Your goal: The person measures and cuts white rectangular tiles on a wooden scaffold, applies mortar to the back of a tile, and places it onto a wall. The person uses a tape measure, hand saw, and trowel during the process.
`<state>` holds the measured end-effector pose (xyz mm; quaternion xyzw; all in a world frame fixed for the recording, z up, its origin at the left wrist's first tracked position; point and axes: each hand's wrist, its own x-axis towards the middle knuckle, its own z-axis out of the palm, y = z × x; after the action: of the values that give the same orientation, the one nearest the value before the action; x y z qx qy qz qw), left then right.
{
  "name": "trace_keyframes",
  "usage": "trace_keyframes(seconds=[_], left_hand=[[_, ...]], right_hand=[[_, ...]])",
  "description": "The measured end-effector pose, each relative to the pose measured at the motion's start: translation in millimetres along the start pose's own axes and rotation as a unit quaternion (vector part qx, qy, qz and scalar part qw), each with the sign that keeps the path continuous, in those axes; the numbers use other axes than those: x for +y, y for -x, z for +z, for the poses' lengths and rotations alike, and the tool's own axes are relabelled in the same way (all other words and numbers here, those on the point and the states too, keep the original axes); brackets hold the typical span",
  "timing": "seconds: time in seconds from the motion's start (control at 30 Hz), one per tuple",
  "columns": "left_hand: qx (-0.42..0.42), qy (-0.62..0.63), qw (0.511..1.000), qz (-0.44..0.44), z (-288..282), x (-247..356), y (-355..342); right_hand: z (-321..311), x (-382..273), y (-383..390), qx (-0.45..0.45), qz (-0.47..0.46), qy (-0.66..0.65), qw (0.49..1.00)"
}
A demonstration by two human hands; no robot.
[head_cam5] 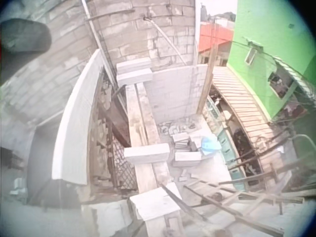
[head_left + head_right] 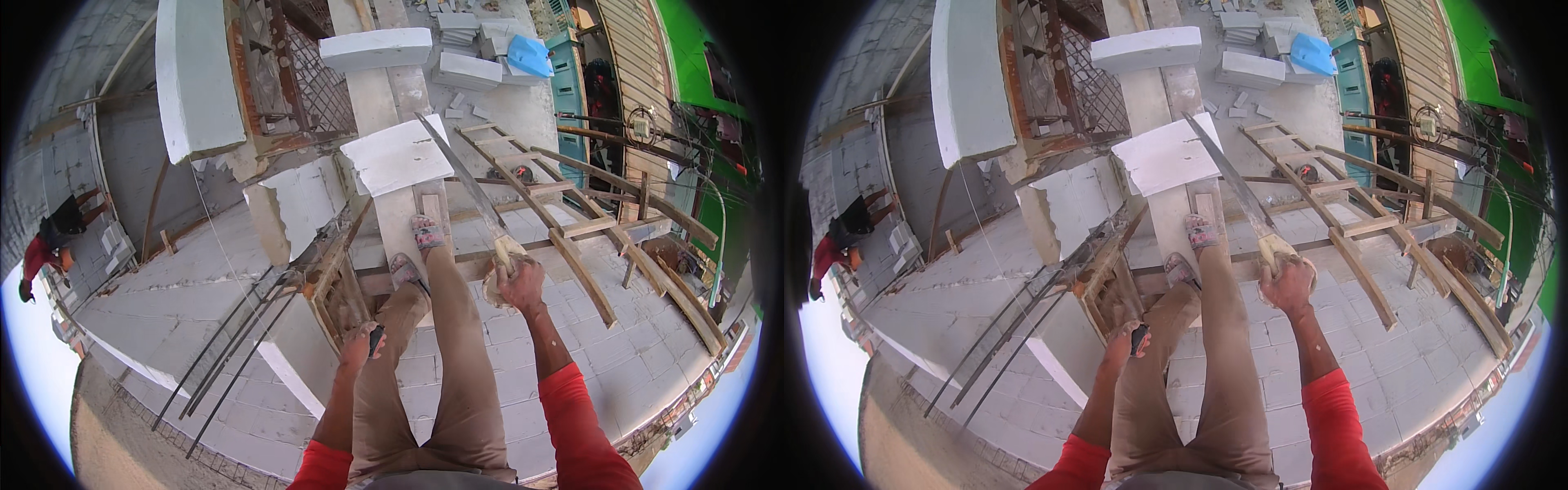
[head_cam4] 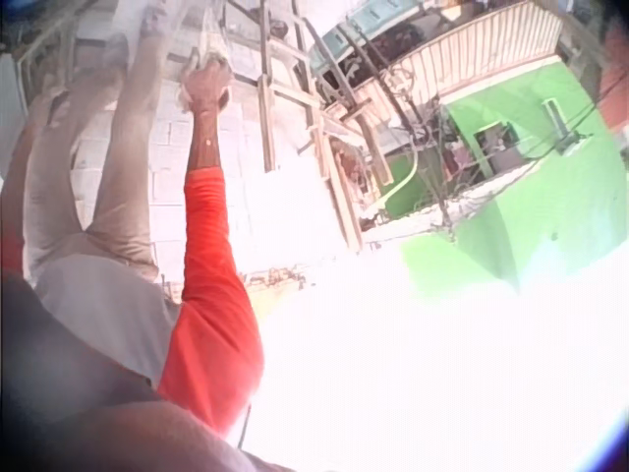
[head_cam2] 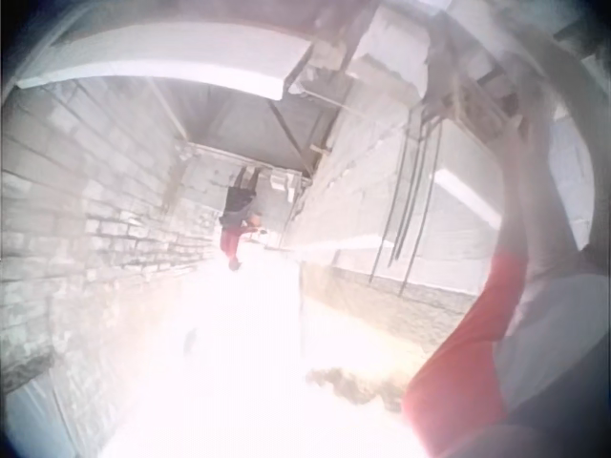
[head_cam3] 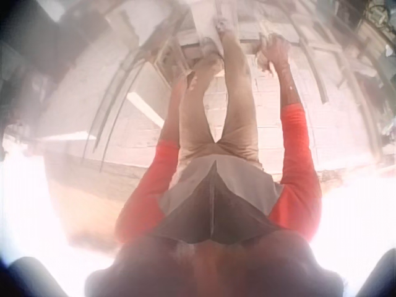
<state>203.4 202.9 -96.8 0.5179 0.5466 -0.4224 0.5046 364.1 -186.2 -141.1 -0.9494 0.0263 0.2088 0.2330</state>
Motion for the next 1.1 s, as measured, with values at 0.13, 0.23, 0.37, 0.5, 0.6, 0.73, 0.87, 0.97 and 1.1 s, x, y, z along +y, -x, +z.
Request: trace_keyframes(seconds=[0.13,0.23,0.37,0.5,0.6,0.73,0.87,0.97,1.1], left_hand=[[-0.014,-0.006,1.000,0.013,14.0,22.9,-50.0],[-0.008,-0.002,0.999,0.032,18.4,32.6,-109.5],[0.024,-0.016,0.993,0.114,24.2,40.0,-180.9],[0.008,-0.069,0.978,0.197,14.0,57.4,-227.5],[0.100,-0.272,0.901,0.322,12.8,88.0,-226.0],[0.072,-0.130,0.963,0.224,15.6,145.3,-207.0],[0.081,-0.146,0.962,0.218,0.3,173.5,-209.5],[0.123,-0.094,0.939,0.307,-2.7,181.0,-225.1],[0.151,0.007,0.927,0.342,-7.8,194.0,-245.1]], right_hand=[[26.8,1.1,-142.6,-0.012,-0.110,0.112,0.988],[66.6,-14.9,-261.1,-0.046,-0.190,0.198,0.961],[124.3,-49.6,-384.7,-0.017,-0.288,0.259,0.922],[189.0,-57.0,-453.2,0.075,-0.359,0.276,0.889],[219.7,-50.0,-498.8,0.041,-0.327,0.309,0.892],[249.4,-46.8,-522.6,0.006,-0.288,0.342,0.894],[267.3,-45.2,-535.2,-0.060,-0.245,0.349,0.902],[276.2,-40.0,-543.9,-0.112,-0.209,0.327,0.915],[289.6,-39.9,-551.2,-0.177,-0.182,0.264,0.930]])
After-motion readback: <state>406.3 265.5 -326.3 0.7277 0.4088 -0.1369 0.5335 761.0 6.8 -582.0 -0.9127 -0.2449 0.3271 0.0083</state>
